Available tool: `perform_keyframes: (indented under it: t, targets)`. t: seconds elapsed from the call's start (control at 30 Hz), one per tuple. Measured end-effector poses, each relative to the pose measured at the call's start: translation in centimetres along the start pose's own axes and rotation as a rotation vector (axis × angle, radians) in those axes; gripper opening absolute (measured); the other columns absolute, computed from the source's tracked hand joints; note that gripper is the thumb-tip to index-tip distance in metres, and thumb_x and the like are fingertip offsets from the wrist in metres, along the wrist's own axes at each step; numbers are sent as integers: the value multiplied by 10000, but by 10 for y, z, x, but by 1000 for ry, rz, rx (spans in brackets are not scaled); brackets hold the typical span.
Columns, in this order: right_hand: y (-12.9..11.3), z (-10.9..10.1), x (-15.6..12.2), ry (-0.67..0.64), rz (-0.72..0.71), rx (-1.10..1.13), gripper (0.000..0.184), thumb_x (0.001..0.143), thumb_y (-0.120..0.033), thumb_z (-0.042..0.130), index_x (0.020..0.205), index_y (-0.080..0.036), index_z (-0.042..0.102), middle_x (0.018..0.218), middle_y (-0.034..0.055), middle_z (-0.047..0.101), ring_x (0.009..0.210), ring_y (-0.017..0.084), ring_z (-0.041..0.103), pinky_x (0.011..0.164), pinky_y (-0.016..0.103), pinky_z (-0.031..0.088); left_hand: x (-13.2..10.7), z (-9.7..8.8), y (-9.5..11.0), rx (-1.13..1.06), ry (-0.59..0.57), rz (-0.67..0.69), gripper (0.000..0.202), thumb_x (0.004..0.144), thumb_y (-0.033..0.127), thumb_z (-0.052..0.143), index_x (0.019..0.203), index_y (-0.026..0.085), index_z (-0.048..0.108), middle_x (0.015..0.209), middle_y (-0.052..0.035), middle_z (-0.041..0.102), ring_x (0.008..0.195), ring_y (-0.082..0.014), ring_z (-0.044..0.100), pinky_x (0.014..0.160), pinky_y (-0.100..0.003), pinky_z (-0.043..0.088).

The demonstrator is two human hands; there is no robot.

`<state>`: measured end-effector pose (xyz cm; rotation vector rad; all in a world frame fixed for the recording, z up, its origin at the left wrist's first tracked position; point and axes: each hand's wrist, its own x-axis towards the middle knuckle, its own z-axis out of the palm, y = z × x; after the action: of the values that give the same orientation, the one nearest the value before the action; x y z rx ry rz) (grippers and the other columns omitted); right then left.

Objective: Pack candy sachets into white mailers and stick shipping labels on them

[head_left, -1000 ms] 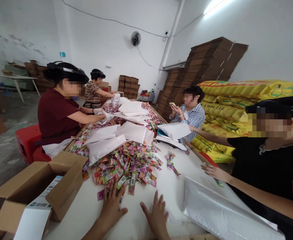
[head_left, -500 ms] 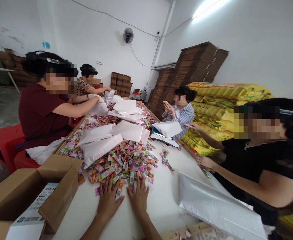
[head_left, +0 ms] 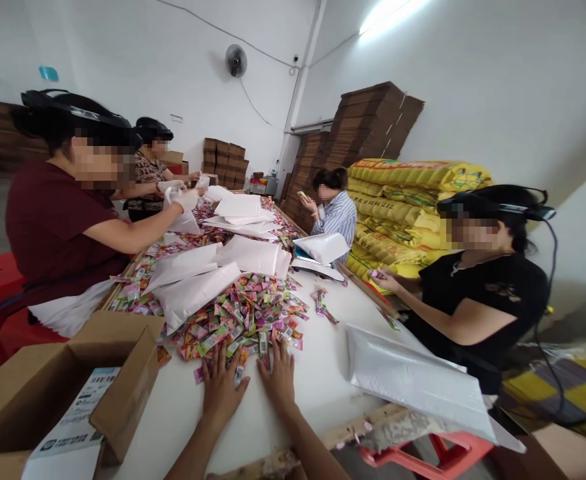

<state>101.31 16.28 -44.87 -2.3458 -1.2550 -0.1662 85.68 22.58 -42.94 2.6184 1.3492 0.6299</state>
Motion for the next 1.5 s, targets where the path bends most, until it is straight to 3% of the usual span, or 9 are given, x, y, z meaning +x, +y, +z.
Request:
perform_keyframes:
  t: [0.13, 0.3, 0.47, 0.9, 1.37, 1.5]
  targets:
    - [1, -2, 0, 86, -63, 24, 572, 908, -361, 465, 1428, -133, 405, 1492, 169, 396, 1360, 283, 388, 1078, 461, 371, -1, 0, -1, -7, 4, 12, 603, 849, 321, 548, 1435, 290, 413, 1579, -150, 281, 1462, -326, 182, 1146, -589, 62]
    - [-7, -11, -3, 127, -114, 16, 426, 894, -280, 491, 1302, -172, 544, 1344, 123, 540, 1218, 243, 499, 1035, 383, 410, -2, -2, -4, -18, 6, 26, 587, 853, 298, 542, 1428, 283, 428, 1576, -139, 292, 1458, -322, 193, 1148, -578, 93]
    - [-16, -17, -6, 168, -112, -4, 354, 893, -257, 494, 1225, -214, 608, 1248, 88, 595, 1090, 235, 548, 938, 364, 441, -2, 0, -6, -18, 17, 39, 585, 849, 279, 540, 1424, 261, 439, 1569, -146, 302, 1457, -334, 190, 1144, -584, 114]
    - [-15, -19, -9, 213, -133, 47, 338, 887, -223, 507, 1205, -252, 618, 1201, 83, 591, 1042, 246, 542, 891, 376, 440, 0, 15, -7, -2, 55, 19, 530, 873, 275, 509, 1400, 299, 468, 1550, -124, 347, 1440, -310, 250, 1134, -576, 169]
    - [-7, -27, -10, 281, -73, 285, 263, 811, -88, 489, 936, -240, 664, 1083, 83, 584, 1015, 258, 539, 852, 397, 443, 1, 34, -16, 61, 143, 73, 468, 912, 312, 433, 1366, 243, 521, 1525, -152, 374, 1429, -335, 272, 1113, -585, 241]
    - [-5, -26, -12, 296, 13, 272, 312, 865, -170, 457, 1099, -258, 645, 1245, 106, 553, 1153, 290, 495, 930, 453, 401, -3, 28, -11, 66, 179, 83, 459, 939, 304, 374, 1366, 222, 520, 1510, -162, 381, 1438, -323, 248, 1122, -571, 226]
